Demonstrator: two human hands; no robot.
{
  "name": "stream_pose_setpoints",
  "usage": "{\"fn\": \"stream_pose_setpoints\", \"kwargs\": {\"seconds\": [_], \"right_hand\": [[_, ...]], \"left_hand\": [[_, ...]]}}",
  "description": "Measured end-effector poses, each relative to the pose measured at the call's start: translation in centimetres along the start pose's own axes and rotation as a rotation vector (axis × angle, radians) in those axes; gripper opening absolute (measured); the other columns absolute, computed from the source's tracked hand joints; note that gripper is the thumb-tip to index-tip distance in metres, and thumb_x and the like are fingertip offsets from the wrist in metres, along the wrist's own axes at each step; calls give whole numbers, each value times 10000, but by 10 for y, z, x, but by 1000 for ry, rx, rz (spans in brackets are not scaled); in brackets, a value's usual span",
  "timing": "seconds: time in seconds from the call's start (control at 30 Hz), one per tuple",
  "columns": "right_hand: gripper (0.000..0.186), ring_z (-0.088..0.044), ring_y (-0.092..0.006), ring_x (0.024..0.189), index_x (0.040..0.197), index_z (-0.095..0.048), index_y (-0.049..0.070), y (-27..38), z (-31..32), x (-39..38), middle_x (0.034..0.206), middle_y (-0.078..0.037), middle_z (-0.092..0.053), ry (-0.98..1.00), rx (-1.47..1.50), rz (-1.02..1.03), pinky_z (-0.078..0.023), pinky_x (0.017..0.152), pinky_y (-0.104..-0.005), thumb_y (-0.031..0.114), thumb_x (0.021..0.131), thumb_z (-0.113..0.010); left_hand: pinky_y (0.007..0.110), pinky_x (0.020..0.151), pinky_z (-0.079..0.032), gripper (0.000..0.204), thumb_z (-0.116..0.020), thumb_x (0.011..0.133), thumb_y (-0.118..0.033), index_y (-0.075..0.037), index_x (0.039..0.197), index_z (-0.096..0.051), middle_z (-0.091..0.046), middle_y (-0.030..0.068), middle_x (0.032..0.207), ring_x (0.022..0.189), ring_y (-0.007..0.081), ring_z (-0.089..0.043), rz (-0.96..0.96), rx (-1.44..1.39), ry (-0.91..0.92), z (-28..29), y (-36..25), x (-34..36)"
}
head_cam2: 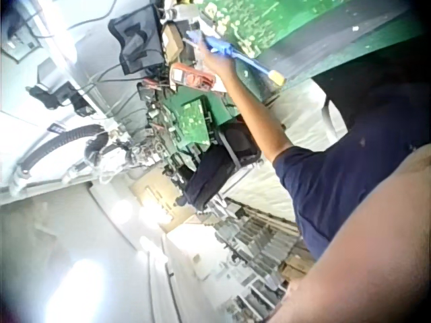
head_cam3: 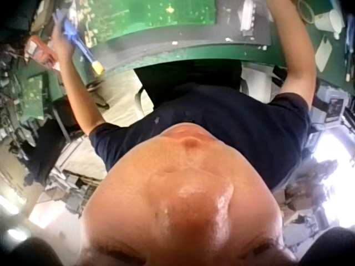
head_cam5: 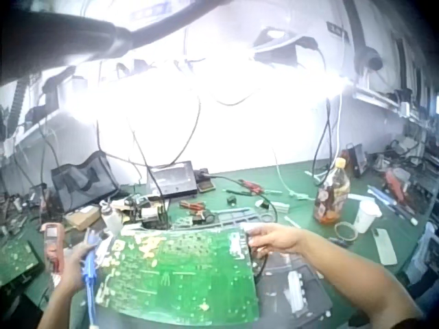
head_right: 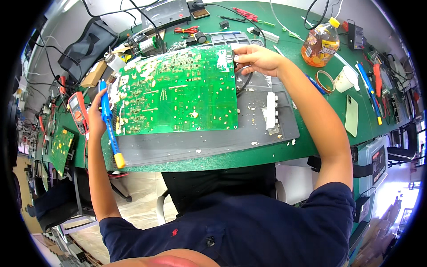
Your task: The person solders components on a large green circuit board using a soldering iron and solder wire, uses a desoldering pump to remove excess solder, and manipulates wires with a small screwdriver and by hand.
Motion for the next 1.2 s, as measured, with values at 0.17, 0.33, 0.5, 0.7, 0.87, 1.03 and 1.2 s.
{"fn": "stream_pose_setpoints", "kwargs": {"seconds": [0.17, 0.33, 0.5, 0.7, 0.87, 1.03, 1.2], "right_hand": [[558, -665, -105, 1004, 1496, -466, 10, -7, 1, 1, 1227, -65, -681, 84, 102, 58, -558, 835, -259, 102, 981, -661], [491, -686, -132, 1052, 1438, -536, 12, -11, 2, 2, 1219, -73, -697, 137, 105, 102, -561, 905, -282, 96, 972, -666], [400, -693, -152, 1046, 1351, -608, 3, -18, 3, 8, 1169, -69, -715, 145, 139, 65, -563, 926, -296, 100, 969, -675], [333, -700, -164, 1031, 1281, -632, 5, -23, 5, 12, 1146, -71, -720, 150, 162, 89, -563, 939, -317, 75, 959, -677], [321, -701, -154, 1014, 1268, -633, 2, -25, 1, 14, 1151, -66, -721, 107, 128, 126, -568, 918, -299, 41, 952, -670], [434, -702, -151, 1049, 1373, -551, -32, -25, -3, 11, 1198, -84, -710, 93, 68, 140, -575, 936, -309, 71, 963, -647], [365, -694, -181, 1021, 1298, -586, -51, -26, -9, 6, 1163, -117, -696, 70, 241, 214, -573, 915, -332, 153, 1002, -646]], "left_hand": [[310, 871, -516, 723, -501, 866, 185, -177, 1491, -546, -673, 112, 1178, 952, 161, -619, -297, 413, 33, 12, 14, 2], [303, 888, -500, 701, -406, 936, 119, -191, 1564, -440, -680, 201, 1226, 988, 172, -631, -74, 308, 146, 17, 29, 13], [331, 882, -503, 452, -512, 1030, -95, -55, 1480, -504, -691, 181, 1203, 967, 194, -650, -23, 480, 110, 16, -3, 8], [370, 905, -510, 238, -681, 975, -127, -30, 1192, -698, -705, 139, 1121, 993, 280, -676, -550, 411, -104, -60, -113, -24], [433, 980, -480, 249, -681, 959, -152, -36, 1178, -699, -682, 173, 1170, 1116, 354, -637, -851, 407, 113, -175, -188, -21], [457, 977, -476, 263, -612, 1006, -244, -33, 1142, -691, -681, 161, 1161, 1115, 368, -624, -791, 366, 200, -256, -202, 28], [497, 811, -524, 297, -545, 1029, -287, -44, 1086, -706, -721, 216, 977, 939, 420, -684, -544, 342, 313, -278, -189, 47]]}}
Point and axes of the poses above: each hand's wrist, its own x-axis towards the middle knuckle, its own z-axis out of the back of the hand, y = z × x, the point moved 1 cm from there along x, towards the middle knuckle
